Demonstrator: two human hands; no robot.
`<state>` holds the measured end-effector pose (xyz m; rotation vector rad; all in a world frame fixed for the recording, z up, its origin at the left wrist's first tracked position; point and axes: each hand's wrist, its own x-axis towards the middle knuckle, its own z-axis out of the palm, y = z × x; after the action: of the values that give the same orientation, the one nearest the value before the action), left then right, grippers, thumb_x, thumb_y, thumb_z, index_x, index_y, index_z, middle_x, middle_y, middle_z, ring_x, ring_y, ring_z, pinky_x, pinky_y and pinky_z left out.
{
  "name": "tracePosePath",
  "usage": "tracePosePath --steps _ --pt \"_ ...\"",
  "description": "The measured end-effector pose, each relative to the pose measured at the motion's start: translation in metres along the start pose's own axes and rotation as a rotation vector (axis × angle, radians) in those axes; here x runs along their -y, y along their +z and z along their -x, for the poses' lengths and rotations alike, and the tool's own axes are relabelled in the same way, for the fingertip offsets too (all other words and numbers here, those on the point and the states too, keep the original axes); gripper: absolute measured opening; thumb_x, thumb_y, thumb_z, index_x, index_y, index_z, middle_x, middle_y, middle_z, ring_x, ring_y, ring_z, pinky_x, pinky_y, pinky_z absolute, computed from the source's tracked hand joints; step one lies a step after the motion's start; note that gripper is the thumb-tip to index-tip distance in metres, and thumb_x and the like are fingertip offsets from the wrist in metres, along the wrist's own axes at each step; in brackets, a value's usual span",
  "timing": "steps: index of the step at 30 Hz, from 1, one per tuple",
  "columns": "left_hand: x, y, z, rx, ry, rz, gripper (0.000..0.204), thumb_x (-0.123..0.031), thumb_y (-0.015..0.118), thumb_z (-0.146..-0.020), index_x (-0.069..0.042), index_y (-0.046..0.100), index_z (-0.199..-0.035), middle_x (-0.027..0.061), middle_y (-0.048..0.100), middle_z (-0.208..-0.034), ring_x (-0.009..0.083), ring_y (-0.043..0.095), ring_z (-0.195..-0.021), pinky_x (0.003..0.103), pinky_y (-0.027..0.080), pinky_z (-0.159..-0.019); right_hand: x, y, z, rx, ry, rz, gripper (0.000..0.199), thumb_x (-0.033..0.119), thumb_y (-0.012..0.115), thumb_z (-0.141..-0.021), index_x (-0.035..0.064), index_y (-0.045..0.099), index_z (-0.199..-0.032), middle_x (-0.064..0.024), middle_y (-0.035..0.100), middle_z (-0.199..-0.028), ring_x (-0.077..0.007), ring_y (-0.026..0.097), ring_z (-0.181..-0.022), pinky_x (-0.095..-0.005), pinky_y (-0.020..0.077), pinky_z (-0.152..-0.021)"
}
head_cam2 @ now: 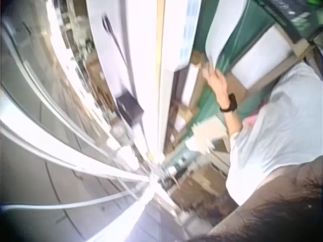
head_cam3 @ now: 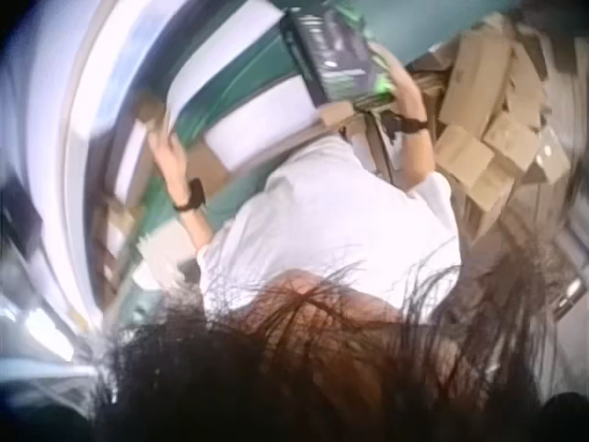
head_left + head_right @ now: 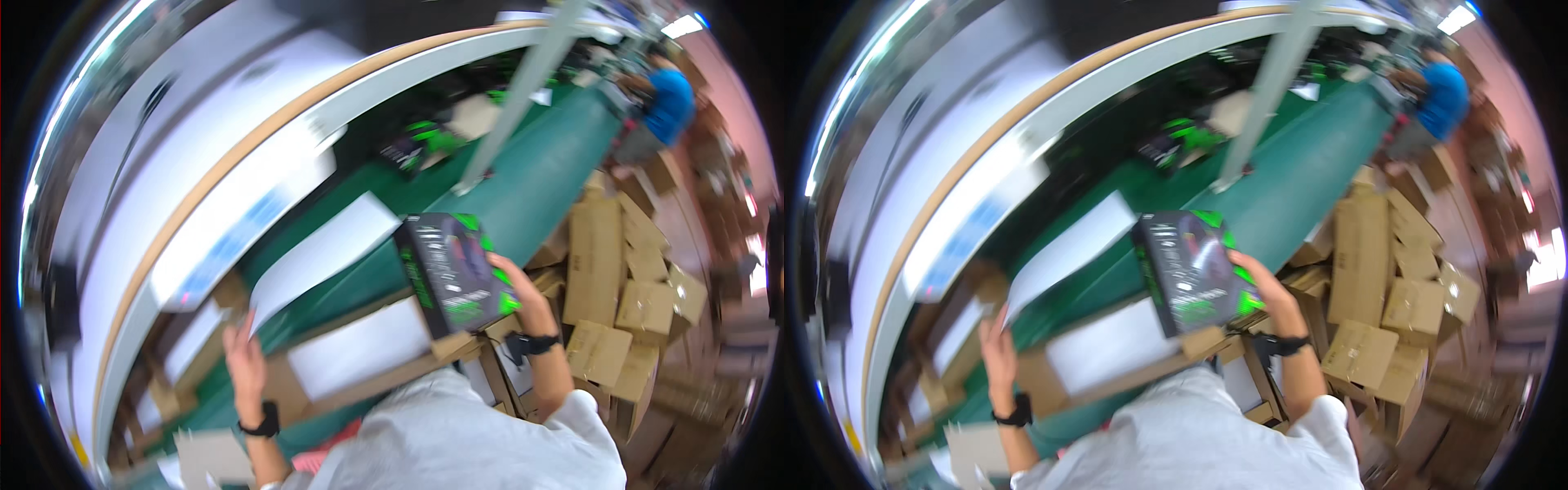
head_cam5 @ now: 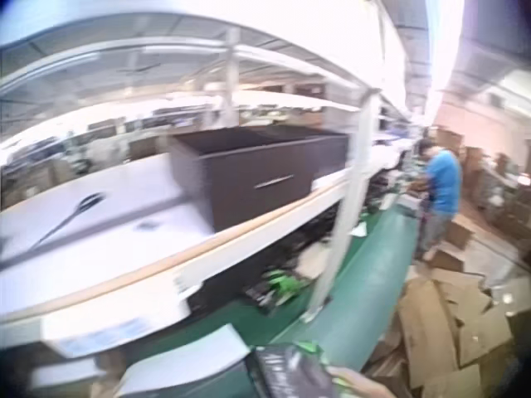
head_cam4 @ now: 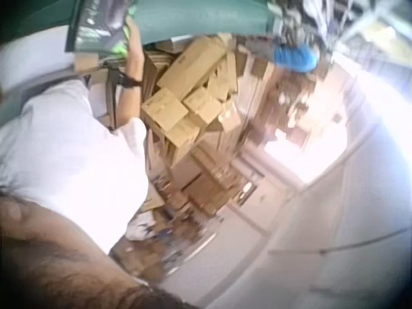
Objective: Packing retail computer mouse boxes into larger cardboard shipping boxes on an electronics factory production line.
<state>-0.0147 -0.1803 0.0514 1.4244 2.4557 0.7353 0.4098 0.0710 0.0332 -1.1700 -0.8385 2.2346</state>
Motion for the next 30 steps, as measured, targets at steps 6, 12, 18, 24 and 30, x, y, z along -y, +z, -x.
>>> tracePosePath --steps 6,12,18,24,30 --pt "0.001 0.001 0.091 -0.254 -0.091 0.253 0.047 0.009 0.048 -0.082 -0.005 0.059 -0.125 0.0197 0.052 -0.129 0.0351 0.049 -0.122 0.040 0.036 -0.106 -0.090 0.028 0.006 0.372 0.342 0.409 0.051 0.034 0.055 -0.096 -0.0047 0.051 -0.130 -0.0136 0.060 -0.124 -0.0184 0.061 -0.107 -0.0314 0.0493 -0.094" --pt "0.002 -0.003 0.116 -0.500 -0.069 0.216 0.040 0.007 0.046 -0.086 -0.004 0.058 -0.123 0.0187 0.059 -0.123 0.0378 0.056 -0.113 0.041 0.045 -0.097 -0.156 0.093 -0.034 0.473 0.396 0.459 0.049 0.031 0.052 -0.098 -0.0055 0.049 -0.131 -0.0132 0.059 -0.124 -0.0173 0.061 -0.105 -0.0307 0.0527 -0.087" --pt "0.041 -0.027 0.141 -0.770 -0.174 0.096 0.042 0.007 0.043 -0.087 -0.004 0.057 -0.126 0.0173 0.060 -0.123 0.0363 0.058 -0.113 0.040 0.046 -0.095 -0.177 0.101 -0.058 0.360 0.403 0.534 0.052 0.038 0.053 -0.097 -0.0022 0.050 -0.129 -0.0081 0.063 -0.115 -0.0172 0.064 -0.094 -0.0319 0.0538 -0.081" --pt "0.101 -0.050 0.212 -0.932 -0.315 -0.257 0.054 0.015 0.040 -0.079 -0.004 0.057 -0.127 0.0167 0.059 -0.126 0.0327 0.057 -0.117 0.039 0.043 -0.100 -0.165 0.068 -0.048 0.021 0.206 0.733 0.064 0.045 0.056 -0.093 -0.0078 0.048 -0.129 -0.0175 0.057 -0.126 -0.0265 0.059 -0.111 -0.0348 0.0467 -0.092" --pt "0.158 0.007 0.323 -0.452 -0.806 -0.575 0.054 0.000 0.057 -0.085 -0.003 0.046 -0.137 0.0213 0.046 -0.140 0.0368 0.043 -0.130 0.046 0.030 -0.110 -0.135 0.035 -0.011 -0.178 -0.153 1.199 0.063 0.037 0.060 -0.091 -0.0117 0.046 -0.129 -0.0221 0.058 -0.123 -0.0273 0.055 -0.114 -0.0344 0.0413 -0.096"
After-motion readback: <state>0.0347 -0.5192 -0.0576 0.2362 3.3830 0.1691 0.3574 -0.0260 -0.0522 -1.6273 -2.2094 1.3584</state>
